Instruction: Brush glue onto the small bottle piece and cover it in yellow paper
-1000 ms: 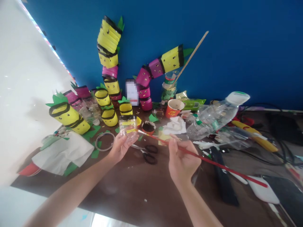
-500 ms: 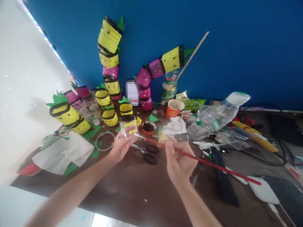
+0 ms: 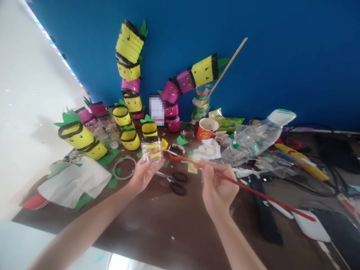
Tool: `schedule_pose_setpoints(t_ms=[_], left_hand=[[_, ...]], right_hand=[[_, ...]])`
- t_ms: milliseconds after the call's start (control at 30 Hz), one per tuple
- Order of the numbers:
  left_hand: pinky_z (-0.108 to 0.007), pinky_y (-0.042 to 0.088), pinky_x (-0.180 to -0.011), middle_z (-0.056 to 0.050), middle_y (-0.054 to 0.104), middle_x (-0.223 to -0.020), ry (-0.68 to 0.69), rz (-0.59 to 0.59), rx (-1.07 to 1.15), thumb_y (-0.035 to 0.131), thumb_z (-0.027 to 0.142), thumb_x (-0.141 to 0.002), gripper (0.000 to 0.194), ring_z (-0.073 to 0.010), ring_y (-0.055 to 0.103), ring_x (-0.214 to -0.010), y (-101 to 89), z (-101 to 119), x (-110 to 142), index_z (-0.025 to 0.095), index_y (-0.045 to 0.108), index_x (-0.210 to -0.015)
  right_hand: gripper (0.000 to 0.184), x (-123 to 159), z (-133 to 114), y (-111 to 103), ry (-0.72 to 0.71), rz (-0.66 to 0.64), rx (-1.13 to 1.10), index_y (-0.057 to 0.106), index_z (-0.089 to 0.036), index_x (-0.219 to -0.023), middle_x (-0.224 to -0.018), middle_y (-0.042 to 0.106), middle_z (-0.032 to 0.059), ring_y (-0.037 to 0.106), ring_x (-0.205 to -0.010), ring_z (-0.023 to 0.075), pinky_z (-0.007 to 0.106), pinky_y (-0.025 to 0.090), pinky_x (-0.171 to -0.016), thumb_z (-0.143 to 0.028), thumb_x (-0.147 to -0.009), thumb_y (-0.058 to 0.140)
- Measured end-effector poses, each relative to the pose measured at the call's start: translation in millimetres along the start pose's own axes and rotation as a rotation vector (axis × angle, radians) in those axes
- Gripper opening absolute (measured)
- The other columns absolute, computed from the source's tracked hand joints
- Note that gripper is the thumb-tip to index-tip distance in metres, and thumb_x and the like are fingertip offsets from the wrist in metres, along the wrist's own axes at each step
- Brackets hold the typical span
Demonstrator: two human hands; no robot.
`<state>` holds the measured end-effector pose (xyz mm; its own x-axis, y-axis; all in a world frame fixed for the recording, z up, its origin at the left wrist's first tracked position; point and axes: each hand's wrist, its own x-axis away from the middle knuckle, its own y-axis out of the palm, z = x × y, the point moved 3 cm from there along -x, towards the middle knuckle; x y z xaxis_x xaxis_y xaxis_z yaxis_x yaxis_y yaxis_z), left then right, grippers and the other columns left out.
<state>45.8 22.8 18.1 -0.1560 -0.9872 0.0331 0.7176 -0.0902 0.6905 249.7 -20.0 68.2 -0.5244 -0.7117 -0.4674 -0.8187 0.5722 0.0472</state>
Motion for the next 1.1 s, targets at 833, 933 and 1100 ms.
schedule_pose_setpoints(t_ms=[833, 933, 1100], left_hand=[[-0.043, 0.046, -0.099, -0.007, 0.072, -0.105, -0.076, -0.019, 0.076, 0.074, 0.044, -0.070, 0.046, -0.0258, 0.064, -0.105, -2.7, -3, 1, 0.018, 0.065, -0.107], [-0.041, 0.047, -0.097, -0.007, 0.072, -0.103, -0.080, -0.036, 0.092, 0.072, 0.045, -0.072, 0.044, -0.0246, 0.065, -0.103, -1.9, -3, 1, 0.017, 0.066, -0.106], [-0.039, 0.049, -0.095, -0.006, 0.073, -0.102, -0.116, -0.017, 0.111, 0.074, 0.047, -0.069, 0.044, -0.0244, 0.066, -0.101, -2.7, -3, 1, 0.018, 0.068, -0.102]], right_hand=[[0.030, -9, 14, 8, 0.315, -0.174, -0.409, 0.053, -0.021, -0.065, -0.070, 0.073, 0.0008, 0.064, -0.054, 0.0148, 0.024, 0.044, -0.045, -0.041, -0.072, 0.074], [0.029, -9, 12, 10, 0.290, -0.191, -0.500, 0.055, -0.021, -0.065, -0.071, 0.073, -0.0006, 0.068, -0.064, 0.0157, 0.028, 0.052, -0.060, -0.039, -0.070, 0.077], [0.029, -8, 14, 8, 0.252, -0.195, -0.363, 0.056, -0.022, -0.065, -0.068, 0.072, -0.0011, 0.067, -0.060, 0.0159, 0.030, 0.053, -0.060, -0.043, -0.071, 0.075]])
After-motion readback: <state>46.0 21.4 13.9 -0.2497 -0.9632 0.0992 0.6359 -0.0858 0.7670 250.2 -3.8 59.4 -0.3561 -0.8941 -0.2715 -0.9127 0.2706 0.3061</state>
